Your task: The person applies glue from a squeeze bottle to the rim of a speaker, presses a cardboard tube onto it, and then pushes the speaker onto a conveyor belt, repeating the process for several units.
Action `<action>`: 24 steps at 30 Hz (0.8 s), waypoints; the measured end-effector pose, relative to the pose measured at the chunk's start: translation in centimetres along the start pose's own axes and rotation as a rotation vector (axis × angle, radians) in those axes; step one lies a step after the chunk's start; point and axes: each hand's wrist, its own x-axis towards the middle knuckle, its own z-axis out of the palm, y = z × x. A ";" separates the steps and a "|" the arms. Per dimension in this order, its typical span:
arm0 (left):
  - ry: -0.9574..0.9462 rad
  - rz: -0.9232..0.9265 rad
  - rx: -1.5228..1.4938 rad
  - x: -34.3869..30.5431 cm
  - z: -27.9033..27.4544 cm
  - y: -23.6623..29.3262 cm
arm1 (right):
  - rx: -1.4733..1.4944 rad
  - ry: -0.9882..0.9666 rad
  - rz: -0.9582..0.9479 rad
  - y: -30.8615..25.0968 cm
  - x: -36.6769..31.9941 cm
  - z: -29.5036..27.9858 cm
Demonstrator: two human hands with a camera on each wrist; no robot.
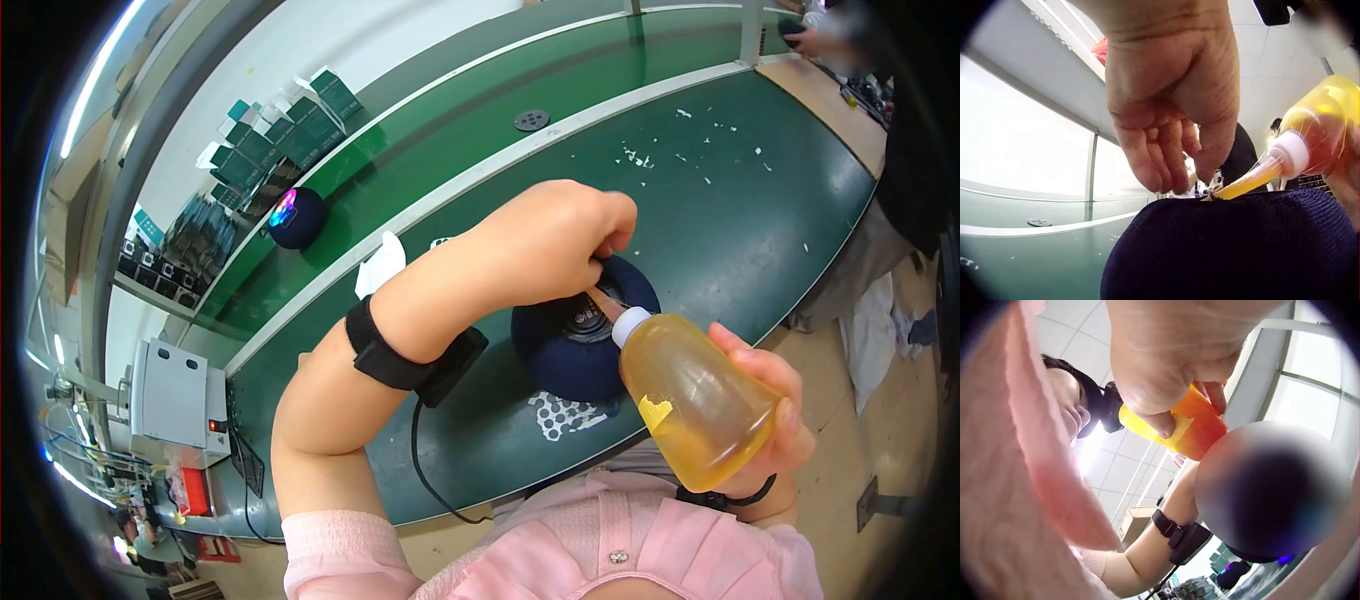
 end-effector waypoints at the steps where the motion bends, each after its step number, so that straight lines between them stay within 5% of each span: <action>1: 0.001 0.002 0.000 0.2 0.0 0.0 | -0.002 0.000 -0.001 0.0 -0.1 0.1; 4: -0.048 0.046 0.111 0.4 0.0 0.0 | -0.200 0.098 0.012 0.5 -0.4 0.1; 6: -0.040 0.078 0.146 0.2 0.1 0.0 | -0.591 -0.058 -0.301 1.7 -0.7 -1.1; 7: -0.041 0.076 0.145 0.1 0.2 0.0 | -0.589 -0.058 -0.299 1.6 -0.7 -1.0; 10: 0.001 0.069 0.254 -0.4 0.5 -0.4 | -0.657 -0.063 -0.162 1.1 -0.7 -0.8; 12: 0.111 -0.100 -0.055 -0.7 0.1 -1.1 | -0.700 -0.070 -0.073 0.7 -0.6 -0.6; 16: 0.141 -0.325 -0.180 -1.6 -0.3 -1.9 | -0.767 -0.085 0.058 0.8 0.0 -0.3; 18: 0.138 -0.393 -0.214 -2.1 -0.4 -2.1 | -0.958 -0.120 -0.378 1.7 0.7 -0.1; 24: 0.140 -0.573 -0.456 -2.9 0.0 -2.4 | -0.262 0.078 -0.063 1.4 0.4 1.0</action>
